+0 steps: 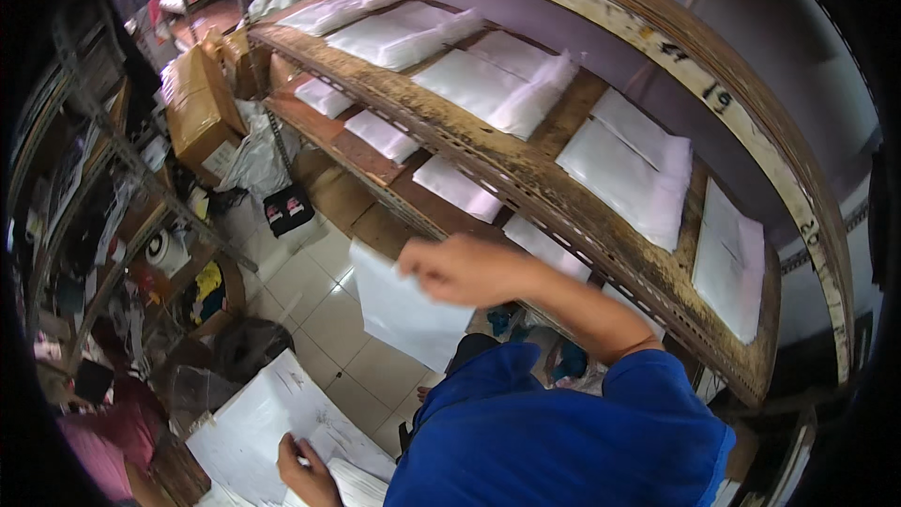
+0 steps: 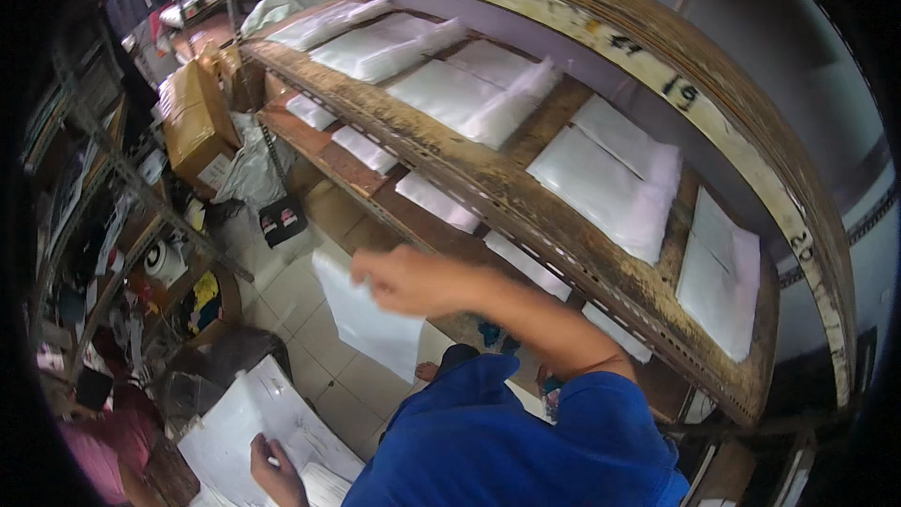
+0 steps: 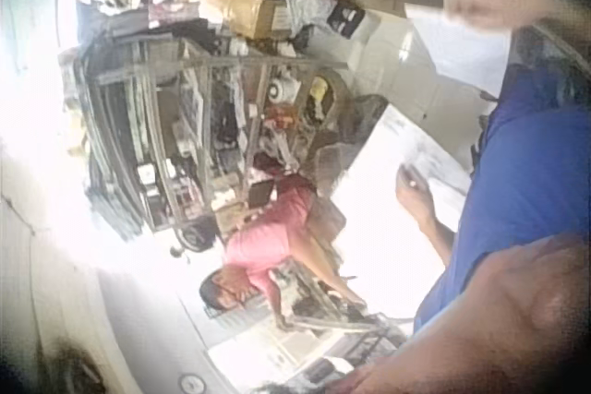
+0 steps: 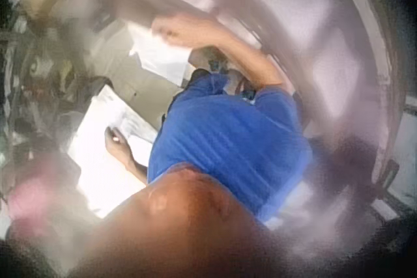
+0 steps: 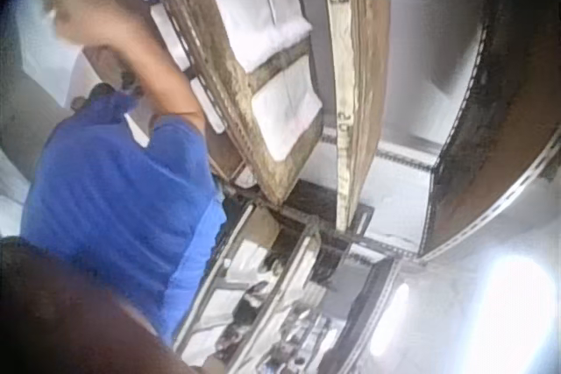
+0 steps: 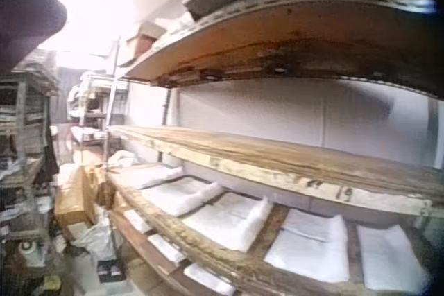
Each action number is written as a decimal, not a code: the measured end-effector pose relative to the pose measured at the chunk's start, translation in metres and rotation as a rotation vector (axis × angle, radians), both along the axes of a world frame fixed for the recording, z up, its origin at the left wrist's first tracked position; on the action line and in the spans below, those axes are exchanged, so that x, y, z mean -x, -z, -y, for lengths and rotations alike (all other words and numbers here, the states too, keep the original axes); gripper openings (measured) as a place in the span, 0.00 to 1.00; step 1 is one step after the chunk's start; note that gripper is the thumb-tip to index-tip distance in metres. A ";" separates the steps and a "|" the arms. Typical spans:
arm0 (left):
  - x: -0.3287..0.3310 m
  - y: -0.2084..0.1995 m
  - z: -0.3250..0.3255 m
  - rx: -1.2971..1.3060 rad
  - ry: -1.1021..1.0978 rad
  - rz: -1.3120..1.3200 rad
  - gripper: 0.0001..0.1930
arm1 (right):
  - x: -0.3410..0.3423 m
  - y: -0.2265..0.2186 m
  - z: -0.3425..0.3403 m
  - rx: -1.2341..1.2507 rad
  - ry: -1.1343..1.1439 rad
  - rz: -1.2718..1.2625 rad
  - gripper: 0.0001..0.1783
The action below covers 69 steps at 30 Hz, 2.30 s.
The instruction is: The person repeatedly picks up white sheets of paper from a table and places them onto a nearby metal shelving unit. Another person in a pink shirt is visible working at the same table in the background.
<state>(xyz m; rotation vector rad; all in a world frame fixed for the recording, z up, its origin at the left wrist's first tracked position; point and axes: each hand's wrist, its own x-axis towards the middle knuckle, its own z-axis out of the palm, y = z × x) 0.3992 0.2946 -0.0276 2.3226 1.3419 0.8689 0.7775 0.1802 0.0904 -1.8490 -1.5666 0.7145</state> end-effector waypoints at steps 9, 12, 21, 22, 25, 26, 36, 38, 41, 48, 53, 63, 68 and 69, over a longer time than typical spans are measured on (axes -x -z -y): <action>-0.105 -0.021 0.009 0.164 0.326 0.146 0.12 | -0.216 -0.051 0.245 -0.354 1.083 0.132 0.15; -0.122 -0.027 0.014 0.278 0.344 0.101 0.10 | -0.295 -0.023 0.333 -0.411 1.409 0.176 0.09; -0.139 -0.004 0.023 0.310 0.351 0.070 0.10 | -0.435 0.096 0.478 -0.244 1.323 1.654 0.04; -0.141 -0.006 0.025 0.328 0.346 0.056 0.10 | -0.434 0.102 0.480 -0.219 1.372 1.574 0.04; -0.144 0.000 0.025 0.302 0.348 0.031 0.10 | -0.430 0.104 0.480 0.024 1.514 1.159 0.05; -0.145 -0.001 0.026 0.306 0.345 0.017 0.10 | -0.426 0.101 0.472 0.108 1.546 1.015 0.06; -0.181 -0.021 0.037 0.226 0.506 0.091 0.11 | -0.302 0.025 0.315 -0.203 0.979 0.553 0.19; -0.198 -0.027 0.042 0.181 0.562 0.114 0.11 | -0.198 -0.021 0.194 -0.097 0.698 -0.074 0.22; -0.228 -0.035 0.047 0.056 0.704 0.216 0.11 | -0.086 -0.030 0.095 0.042 0.175 -0.351 0.31; -0.255 -0.056 0.061 -0.126 0.808 0.284 0.08 | -0.039 0.012 0.028 -0.129 0.166 -0.153 0.21; -0.257 -0.059 0.064 -0.193 0.813 0.337 0.09 | -0.041 0.014 0.030 -0.098 0.243 -0.257 0.16; -0.240 -0.061 0.059 -0.057 0.945 0.341 0.19 | -0.136 -0.045 0.148 -0.239 0.759 -0.083 0.17; -0.222 -0.016 0.045 0.069 0.799 0.156 0.17 | -0.177 -0.048 0.278 -0.303 1.302 -0.083 0.19; -0.219 -0.010 0.043 0.076 0.792 0.145 0.16 | -0.182 -0.039 0.296 -0.275 1.353 -0.048 0.19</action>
